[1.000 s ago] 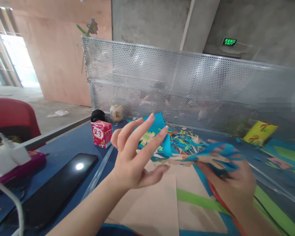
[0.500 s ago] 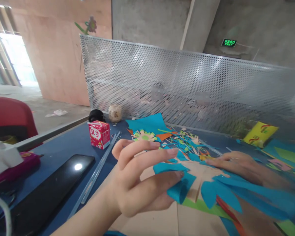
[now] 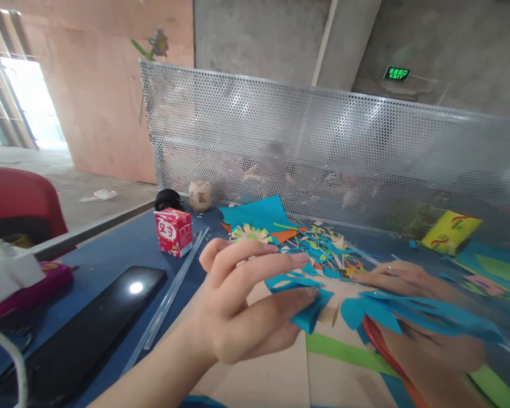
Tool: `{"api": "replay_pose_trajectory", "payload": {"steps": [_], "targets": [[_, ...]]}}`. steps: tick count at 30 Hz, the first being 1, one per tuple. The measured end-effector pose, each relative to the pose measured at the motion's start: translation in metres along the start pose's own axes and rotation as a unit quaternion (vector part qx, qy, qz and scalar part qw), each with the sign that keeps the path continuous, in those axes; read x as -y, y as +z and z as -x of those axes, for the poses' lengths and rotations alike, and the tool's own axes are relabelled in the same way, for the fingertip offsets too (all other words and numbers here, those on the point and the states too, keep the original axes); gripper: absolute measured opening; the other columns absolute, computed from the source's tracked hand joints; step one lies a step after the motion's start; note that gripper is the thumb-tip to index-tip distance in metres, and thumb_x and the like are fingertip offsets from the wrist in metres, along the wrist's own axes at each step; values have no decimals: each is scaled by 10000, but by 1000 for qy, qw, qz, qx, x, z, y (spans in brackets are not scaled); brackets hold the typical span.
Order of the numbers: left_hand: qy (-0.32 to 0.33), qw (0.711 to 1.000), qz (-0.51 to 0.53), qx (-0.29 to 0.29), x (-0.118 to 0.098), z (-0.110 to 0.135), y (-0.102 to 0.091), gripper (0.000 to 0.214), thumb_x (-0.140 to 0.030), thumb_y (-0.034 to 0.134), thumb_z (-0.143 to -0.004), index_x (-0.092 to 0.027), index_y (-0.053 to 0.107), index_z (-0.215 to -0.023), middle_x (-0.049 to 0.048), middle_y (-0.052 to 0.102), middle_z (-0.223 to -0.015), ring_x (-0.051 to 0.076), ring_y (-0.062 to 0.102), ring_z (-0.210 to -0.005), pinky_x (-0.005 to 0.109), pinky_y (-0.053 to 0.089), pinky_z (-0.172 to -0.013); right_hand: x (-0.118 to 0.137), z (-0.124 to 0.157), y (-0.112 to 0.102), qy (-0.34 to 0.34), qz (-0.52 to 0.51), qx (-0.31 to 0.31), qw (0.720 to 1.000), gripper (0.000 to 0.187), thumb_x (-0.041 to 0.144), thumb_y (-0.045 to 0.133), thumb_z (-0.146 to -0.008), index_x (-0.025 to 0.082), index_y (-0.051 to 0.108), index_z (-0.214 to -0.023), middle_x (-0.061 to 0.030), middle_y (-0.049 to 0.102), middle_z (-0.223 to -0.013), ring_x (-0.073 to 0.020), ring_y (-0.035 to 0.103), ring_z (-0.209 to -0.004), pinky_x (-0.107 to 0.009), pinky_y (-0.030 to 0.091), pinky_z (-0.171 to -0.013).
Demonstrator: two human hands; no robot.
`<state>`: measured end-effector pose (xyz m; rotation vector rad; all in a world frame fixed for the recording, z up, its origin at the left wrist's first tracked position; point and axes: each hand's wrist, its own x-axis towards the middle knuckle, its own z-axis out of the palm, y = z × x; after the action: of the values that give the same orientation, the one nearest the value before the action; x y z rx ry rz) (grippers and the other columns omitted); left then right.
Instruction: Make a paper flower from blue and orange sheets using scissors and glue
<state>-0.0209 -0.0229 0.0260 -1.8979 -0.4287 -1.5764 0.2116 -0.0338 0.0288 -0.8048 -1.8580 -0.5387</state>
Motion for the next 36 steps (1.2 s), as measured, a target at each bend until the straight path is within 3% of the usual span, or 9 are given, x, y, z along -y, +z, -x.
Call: {"api": "replay_pose_trajectory", "payload": {"steps": [4,9,18,28,32,36], "targets": [[-5,1000,-18,-15,1,0,0,197,-311,522,-772,-261,643,-918,39,608,-990,217,517,-899,385,407,-748,-3,4,-1,3,6,6,1000,84,233,572,-754,242,636,-808,-20,622,-710,-187,566,-708,-340,450,-676],[-45,999,-6,25,-1,-4,-4,311,-373,562,-748,-245,587,-1031,63,617,-987,230,524,-912,400,411,-785,-6,5,2,-21,8,1,1000,130,198,597,-732,244,625,-850,-19,621,-747,-188,567,-719,-344,449,-680],[-44,994,57,81,2,-7,-7,270,-333,412,-858,-224,627,-981,69,593,-904,198,516,-880,380,409,-784,1,1,0,16,-23,2,1000,113,264,515,-797,256,622,-830,-24,641,-727,-198,572,-711,-344,441,-676],[-47,989,108,85,1,-12,-8,327,-324,358,-876,-213,663,-832,63,613,-822,189,538,-808,383,423,-719,-3,5,1,22,-12,8,1000,116,284,522,-781,247,617,-835,-40,647,-746,-215,569,-713,-393,445,-704],[-37,992,100,62,0,-10,-5,321,-454,446,-817,-210,654,-807,55,618,-802,184,557,-773,380,438,-706,-4,4,0,10,-14,7,1000,125,249,523,-774,246,619,-855,-35,639,-746,-212,568,-732,-367,461,-676],[-40,994,81,57,-1,-10,-4,201,-408,591,-732,-220,645,-777,34,621,-783,176,559,-760,367,445,-688,-2,1,2,-11,8,-10,1000,141,165,535,-748,240,610,-840,-20,646,-714,-198,582,-695,-353,471,-652]]}}
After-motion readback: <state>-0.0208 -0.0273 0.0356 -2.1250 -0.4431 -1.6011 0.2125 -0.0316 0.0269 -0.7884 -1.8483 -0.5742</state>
